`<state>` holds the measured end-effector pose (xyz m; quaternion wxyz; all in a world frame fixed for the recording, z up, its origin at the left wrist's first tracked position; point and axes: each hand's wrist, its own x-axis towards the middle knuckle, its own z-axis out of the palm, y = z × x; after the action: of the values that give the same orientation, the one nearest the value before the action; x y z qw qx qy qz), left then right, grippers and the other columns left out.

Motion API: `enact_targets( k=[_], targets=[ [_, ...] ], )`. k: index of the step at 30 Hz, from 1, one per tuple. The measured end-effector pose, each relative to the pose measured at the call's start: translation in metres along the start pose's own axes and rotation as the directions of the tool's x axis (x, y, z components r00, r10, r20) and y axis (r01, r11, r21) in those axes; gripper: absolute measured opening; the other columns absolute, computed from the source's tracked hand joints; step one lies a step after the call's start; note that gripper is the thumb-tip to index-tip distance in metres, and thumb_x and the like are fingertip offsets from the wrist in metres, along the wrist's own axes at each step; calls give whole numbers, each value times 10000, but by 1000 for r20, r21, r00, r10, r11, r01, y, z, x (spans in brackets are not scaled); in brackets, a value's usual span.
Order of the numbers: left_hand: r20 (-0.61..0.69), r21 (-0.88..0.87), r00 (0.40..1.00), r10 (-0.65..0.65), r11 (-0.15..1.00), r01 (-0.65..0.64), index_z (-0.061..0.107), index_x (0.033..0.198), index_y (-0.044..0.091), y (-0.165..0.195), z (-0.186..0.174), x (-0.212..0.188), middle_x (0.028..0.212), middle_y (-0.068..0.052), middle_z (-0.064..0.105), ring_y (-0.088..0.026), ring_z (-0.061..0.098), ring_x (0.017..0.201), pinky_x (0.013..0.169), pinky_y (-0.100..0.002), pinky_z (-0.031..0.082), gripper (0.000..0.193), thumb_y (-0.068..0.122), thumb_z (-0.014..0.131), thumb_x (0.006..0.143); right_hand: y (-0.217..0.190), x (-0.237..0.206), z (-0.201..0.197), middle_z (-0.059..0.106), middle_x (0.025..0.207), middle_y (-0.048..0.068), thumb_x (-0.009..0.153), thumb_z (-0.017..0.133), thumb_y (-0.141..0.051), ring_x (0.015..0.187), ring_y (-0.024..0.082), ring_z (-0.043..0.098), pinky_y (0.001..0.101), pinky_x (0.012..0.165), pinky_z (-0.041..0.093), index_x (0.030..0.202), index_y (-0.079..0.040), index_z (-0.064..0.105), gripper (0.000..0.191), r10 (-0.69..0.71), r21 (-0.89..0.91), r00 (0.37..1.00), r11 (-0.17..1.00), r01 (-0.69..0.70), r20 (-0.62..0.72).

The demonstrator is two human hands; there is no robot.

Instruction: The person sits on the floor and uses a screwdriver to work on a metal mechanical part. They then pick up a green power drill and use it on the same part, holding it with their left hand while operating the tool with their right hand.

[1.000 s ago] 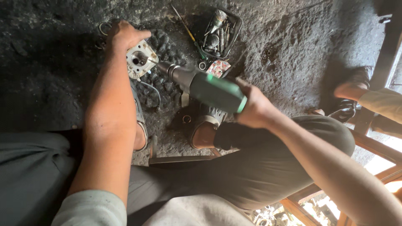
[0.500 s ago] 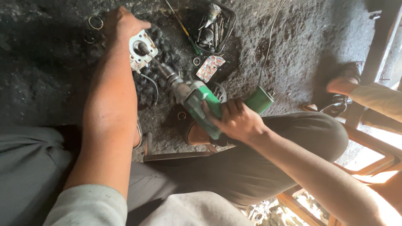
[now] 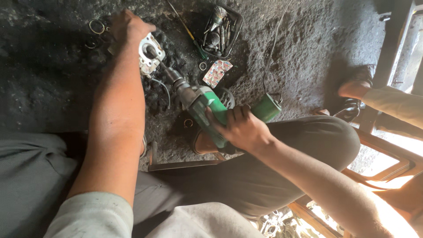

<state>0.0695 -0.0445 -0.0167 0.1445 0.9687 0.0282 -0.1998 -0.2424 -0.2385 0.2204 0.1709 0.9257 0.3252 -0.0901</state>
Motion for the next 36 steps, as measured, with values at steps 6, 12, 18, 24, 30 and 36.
enact_targets(
  k=[6,12,18,24,30,36],
  targets=[
    [184,-23,980,-77,996,82,653,1225,-3,7,1,-6,1220,-243,670,-343,728,1005,782,-416,634,833,644,844,735,-1,11,-31,680,828,98,798,700,-212,766,275,685,393,718,550,1502,-114,511,736,114,228,993,967,-116,20],
    [109,-222,994,-9,975,33,682,1147,-25,-24,-16,-27,1153,-255,647,-385,677,1026,822,-481,587,753,561,881,716,18,39,-71,735,815,185,679,853,-552,749,361,721,474,733,565,1617,-143,306,1159,182,478,732,651,-590,656],
    [214,-263,975,-65,957,122,710,1111,-15,-38,-20,-34,1126,-253,703,-413,681,1005,857,-608,516,702,556,856,729,27,43,-68,750,997,197,525,976,-538,872,339,735,430,826,573,1580,-164,390,1265,259,607,680,313,-731,686],
    [28,-361,999,23,932,-11,712,1078,-55,-67,-8,-21,1102,-299,700,-410,704,982,870,-460,576,728,565,876,734,33,33,2,709,1174,137,458,876,19,1102,226,667,347,957,516,1448,8,396,1101,361,800,715,-230,-554,599],
    [228,-273,973,32,962,33,680,1217,-45,-54,-17,-18,1295,-284,640,-397,647,1182,1024,-462,502,829,612,844,738,50,19,-2,644,900,128,585,723,88,771,277,667,468,696,603,1209,81,576,641,159,488,625,-776,-399,764],
    [336,92,941,40,993,-74,446,1486,73,-14,-19,-27,1608,-230,284,-404,214,1506,1214,-557,165,948,693,697,814,60,-16,-51,696,951,117,579,693,83,776,211,715,379,701,627,1355,-48,537,802,414,707,645,-645,-290,642]
  ],
)
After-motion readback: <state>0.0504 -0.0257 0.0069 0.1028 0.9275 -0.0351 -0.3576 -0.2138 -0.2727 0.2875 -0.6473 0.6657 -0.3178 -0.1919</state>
